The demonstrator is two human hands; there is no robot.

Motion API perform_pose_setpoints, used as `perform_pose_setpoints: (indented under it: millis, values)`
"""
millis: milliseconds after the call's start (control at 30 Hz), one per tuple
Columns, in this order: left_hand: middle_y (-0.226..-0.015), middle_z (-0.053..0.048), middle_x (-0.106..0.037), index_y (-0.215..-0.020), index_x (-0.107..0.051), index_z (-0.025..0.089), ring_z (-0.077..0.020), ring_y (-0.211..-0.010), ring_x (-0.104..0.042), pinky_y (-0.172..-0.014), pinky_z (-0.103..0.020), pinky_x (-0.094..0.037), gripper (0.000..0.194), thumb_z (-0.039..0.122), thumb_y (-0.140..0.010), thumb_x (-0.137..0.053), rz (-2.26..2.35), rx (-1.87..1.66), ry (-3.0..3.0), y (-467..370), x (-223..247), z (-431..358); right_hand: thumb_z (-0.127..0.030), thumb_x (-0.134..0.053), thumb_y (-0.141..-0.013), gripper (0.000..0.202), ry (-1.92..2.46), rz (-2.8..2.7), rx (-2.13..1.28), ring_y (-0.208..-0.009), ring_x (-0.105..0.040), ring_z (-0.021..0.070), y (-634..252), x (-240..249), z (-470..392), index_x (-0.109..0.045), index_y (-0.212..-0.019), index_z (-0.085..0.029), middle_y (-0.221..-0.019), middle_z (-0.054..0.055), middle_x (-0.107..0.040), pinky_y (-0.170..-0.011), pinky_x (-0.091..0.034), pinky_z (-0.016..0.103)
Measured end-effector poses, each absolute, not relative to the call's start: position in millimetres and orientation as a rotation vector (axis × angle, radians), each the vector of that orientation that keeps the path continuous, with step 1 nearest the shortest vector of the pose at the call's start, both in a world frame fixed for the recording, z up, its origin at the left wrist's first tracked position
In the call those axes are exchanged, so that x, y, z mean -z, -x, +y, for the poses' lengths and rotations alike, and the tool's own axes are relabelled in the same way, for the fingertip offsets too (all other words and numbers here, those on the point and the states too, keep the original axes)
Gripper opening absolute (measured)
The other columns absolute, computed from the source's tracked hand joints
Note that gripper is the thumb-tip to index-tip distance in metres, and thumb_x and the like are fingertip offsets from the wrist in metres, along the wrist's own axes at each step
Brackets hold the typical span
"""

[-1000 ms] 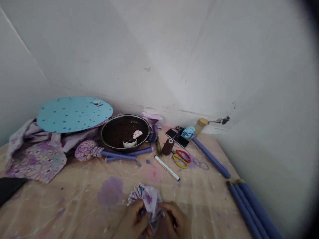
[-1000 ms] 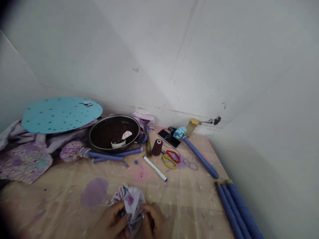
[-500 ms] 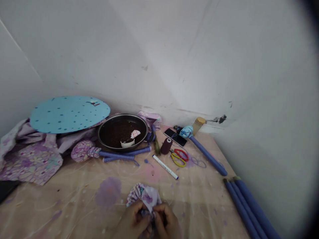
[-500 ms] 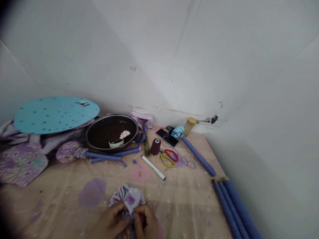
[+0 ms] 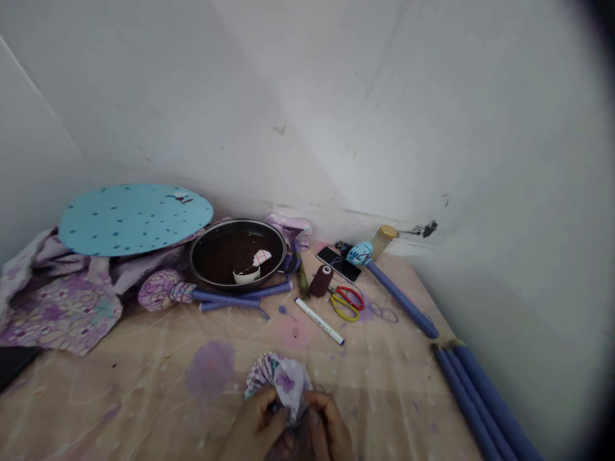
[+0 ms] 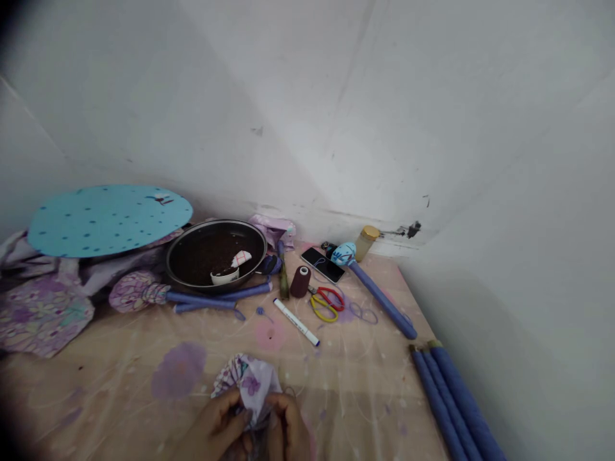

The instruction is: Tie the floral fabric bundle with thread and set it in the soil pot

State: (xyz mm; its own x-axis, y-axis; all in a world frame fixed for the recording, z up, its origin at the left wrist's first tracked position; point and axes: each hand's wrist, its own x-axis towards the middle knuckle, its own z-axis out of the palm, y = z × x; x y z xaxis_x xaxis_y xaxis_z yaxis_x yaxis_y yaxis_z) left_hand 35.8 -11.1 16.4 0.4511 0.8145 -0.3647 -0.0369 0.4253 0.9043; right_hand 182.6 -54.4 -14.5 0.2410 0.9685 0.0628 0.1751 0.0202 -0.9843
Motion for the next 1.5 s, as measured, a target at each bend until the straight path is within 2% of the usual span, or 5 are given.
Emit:
perform_pose_setpoints:
  millis: [133, 233, 367, 667, 1500]
  values:
    - [-0.058, -0.001, -0.064, -0.091, -0.060, 0.014, -0.0170, -0.050, -0.059, -0.052, -0.026, -0.047, 0.034, 0.046, -0.082, -0.061, 0.973, -0.643, -1.015, -36, -19, -11, -0.047, -0.043, -0.096, 0.036, 1.523, -1.254, -0.758, -0.052, -0.063, 0.0163, -199, -5, -53, -0.068, -0.096, -0.021, -0.071, 0.005, -0.071, -0.050, -0.048, 0.022]
    - [-0.060, 0.000, -0.063, -0.090, -0.062, 0.015, -0.0168, -0.051, -0.059, -0.052, -0.025, -0.047, 0.030, 0.043, -0.082, -0.060, 0.995, -0.662, -1.062, -37, -22, -11, -0.040, -0.042, -0.097, 0.032, 1.574, -1.498, -0.672, -0.053, -0.063, 0.0153, -210, -14, -49, -0.067, -0.085, -0.024, -0.066, 0.001, -0.067, -0.052, -0.049, 0.020]
    - [-0.065, -0.001, -0.062, -0.089, -0.065, 0.014, -0.0160, -0.051, -0.058, -0.051, -0.024, -0.046, 0.029, 0.042, -0.081, -0.062, 1.003, -0.693, -1.117, -38, -22, -12, -0.034, -0.041, -0.099, 0.034, 1.532, -1.919, -0.423, -0.067, -0.068, 0.0151, -217, -12, -43, -0.065, -0.077, -0.025, -0.080, 0.002, -0.066, -0.062, -0.051, 0.020]
    - [-0.065, -0.002, -0.063, -0.092, -0.067, 0.014, -0.0168, -0.054, -0.059, -0.052, -0.024, -0.047, 0.032, 0.045, -0.084, -0.060, 1.010, -0.685, -1.201, -37, -10, -12, -0.030, -0.047, -0.096, 0.021, 1.519, -2.224, -0.156, -0.060, -0.067, 0.0150, -220, -6, -42, -0.066, -0.087, -0.029, -0.074, 0.001, -0.062, -0.052, -0.050, 0.017]
    - [-0.068, -0.004, -0.064, -0.087, -0.070, 0.016, -0.0218, -0.067, -0.060, -0.063, -0.028, -0.049, 0.028, 0.042, -0.081, -0.065, 1.053, -0.729, -1.272, -36, -17, -9, -0.018, -0.048, -0.091, 0.022, 1.453, -2.173, -0.327, -0.067, -0.064, 0.0167, -216, -13, -42, -0.067, -0.085, -0.026, -0.078, 0.003, -0.062, -0.058, -0.050, 0.020]
